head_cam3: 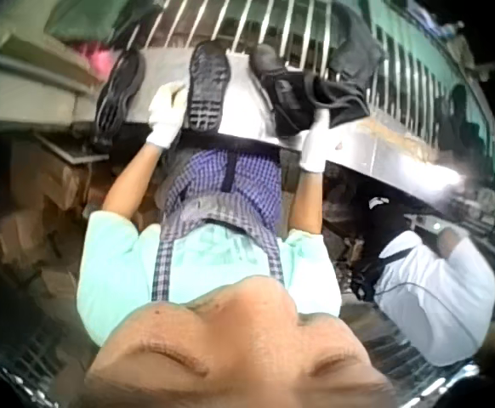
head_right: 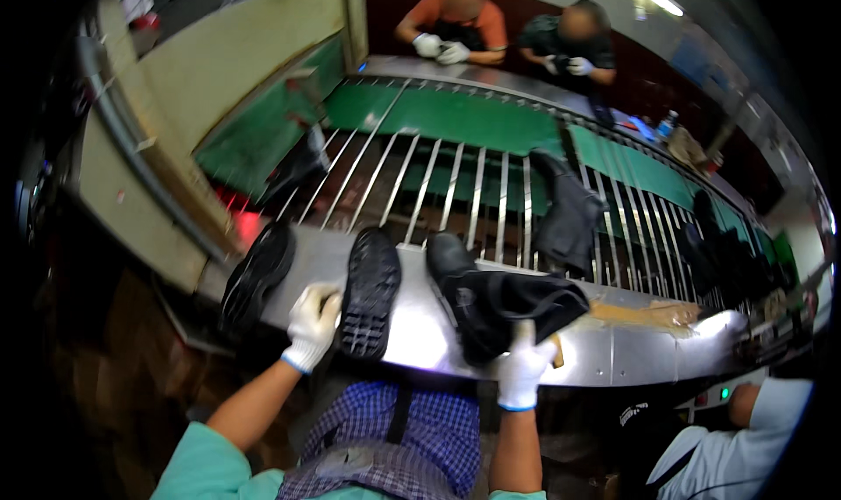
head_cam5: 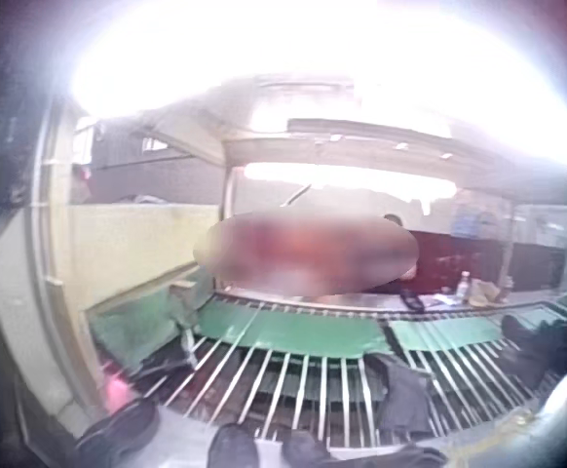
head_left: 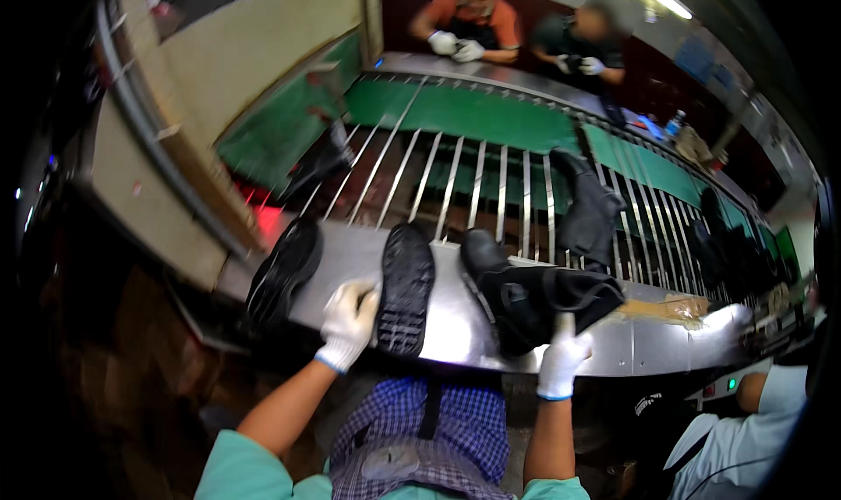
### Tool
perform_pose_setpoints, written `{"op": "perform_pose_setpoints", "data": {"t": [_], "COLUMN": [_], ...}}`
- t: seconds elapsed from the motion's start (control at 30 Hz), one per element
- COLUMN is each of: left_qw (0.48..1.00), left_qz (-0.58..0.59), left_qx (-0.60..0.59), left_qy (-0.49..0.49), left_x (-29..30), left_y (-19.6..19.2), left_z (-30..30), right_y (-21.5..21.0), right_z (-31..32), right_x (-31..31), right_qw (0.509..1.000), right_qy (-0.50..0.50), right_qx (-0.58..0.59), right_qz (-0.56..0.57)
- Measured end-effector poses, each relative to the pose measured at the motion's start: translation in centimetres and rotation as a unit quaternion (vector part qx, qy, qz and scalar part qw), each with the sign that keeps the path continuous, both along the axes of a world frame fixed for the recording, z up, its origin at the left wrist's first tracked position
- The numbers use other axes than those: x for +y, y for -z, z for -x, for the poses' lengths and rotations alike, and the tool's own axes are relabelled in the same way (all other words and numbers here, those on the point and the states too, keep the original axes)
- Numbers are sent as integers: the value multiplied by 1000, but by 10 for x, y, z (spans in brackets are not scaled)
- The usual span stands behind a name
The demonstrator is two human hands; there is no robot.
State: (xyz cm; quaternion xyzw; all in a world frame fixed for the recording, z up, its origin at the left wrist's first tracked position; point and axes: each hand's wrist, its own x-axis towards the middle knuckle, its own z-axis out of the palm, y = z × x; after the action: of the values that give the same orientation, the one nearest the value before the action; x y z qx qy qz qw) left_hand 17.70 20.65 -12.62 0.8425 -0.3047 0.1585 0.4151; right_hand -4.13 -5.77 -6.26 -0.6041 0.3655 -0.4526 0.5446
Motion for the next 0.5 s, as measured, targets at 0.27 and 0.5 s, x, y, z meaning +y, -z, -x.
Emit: {"op": "perform_pose_setpoints", "data": {"t": [0.27, 0.5], "left_qw": [966, 908], "left_qz": [195, 80], "left_qx": [-70, 260], "left_qy": [152, 320], "left_x": [1, 1], "left_y": [-60, -55], "left_z": [34, 139], "right_y": [41, 20], "right_z": [82, 131], "right_x": [-11, 74], "right_qw": [994, 894], "right_qy": [-42, 3], "right_qx": [-55, -304], "right_qz": [-79, -329]}}
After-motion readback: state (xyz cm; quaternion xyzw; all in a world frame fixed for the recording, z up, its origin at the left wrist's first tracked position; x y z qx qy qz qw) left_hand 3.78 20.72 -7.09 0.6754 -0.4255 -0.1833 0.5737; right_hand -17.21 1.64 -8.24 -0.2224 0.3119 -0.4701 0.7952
